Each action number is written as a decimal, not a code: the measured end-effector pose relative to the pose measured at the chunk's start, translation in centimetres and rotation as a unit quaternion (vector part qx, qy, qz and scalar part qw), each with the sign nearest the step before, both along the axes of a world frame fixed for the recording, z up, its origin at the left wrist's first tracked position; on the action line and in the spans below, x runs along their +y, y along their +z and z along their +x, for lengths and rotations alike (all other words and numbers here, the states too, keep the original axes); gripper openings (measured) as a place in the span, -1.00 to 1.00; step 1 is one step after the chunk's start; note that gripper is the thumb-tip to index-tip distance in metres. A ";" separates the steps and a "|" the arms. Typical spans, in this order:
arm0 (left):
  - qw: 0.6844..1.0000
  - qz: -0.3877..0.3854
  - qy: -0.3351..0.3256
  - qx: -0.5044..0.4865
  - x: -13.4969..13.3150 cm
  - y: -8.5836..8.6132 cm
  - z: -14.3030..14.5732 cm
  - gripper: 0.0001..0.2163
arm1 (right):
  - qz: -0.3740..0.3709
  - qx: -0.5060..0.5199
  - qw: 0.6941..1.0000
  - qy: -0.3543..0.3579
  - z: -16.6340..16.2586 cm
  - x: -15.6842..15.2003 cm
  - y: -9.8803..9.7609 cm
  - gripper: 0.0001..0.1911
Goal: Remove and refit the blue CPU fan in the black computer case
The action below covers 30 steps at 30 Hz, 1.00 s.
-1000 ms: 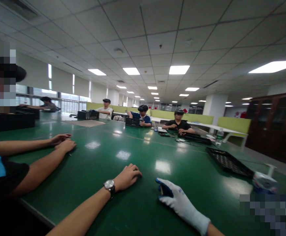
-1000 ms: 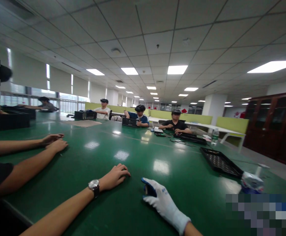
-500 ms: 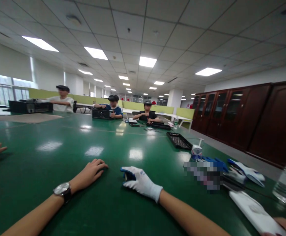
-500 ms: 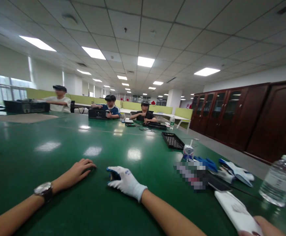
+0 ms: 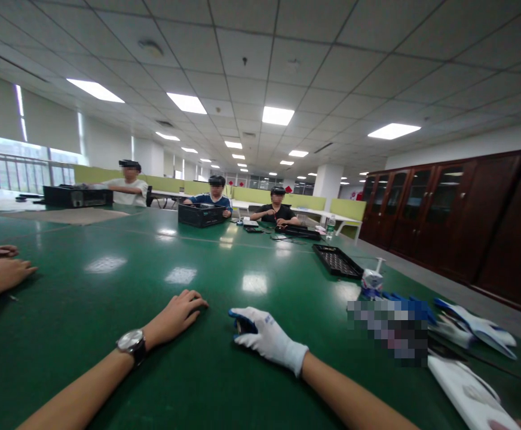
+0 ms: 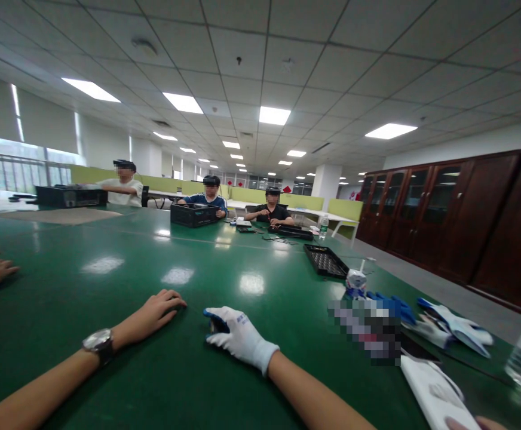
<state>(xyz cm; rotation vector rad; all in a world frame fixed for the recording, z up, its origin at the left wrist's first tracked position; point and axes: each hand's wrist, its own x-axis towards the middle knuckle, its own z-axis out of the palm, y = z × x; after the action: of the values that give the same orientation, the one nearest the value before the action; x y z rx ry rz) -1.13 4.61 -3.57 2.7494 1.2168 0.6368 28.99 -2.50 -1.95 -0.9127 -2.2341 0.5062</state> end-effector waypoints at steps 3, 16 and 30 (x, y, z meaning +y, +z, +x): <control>1.000 -0.001 0.010 0.000 -0.3 0.2 0.1 -0.68 | 0.000 0.006 1.000 0.008 -0.1 -0.1 0.1 -0.36; 0.997 0.049 0.048 0.027 -1.5 0.9 0.4 -0.73 | -0.050 -0.035 0.997 -0.049 0.2 0.2 -0.3 -0.36; 0.964 0.159 0.209 0.042 17.6 12.7 0.1 -0.47 | -0.181 0.009 0.973 -0.142 -0.3 0.7 0.4 -0.31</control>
<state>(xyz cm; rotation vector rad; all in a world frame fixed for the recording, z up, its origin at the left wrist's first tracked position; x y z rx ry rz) -1.03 22.19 9.15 2.8019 1.8971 0.8218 28.66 -1.85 -1.57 -1.3828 -1.9800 0.7977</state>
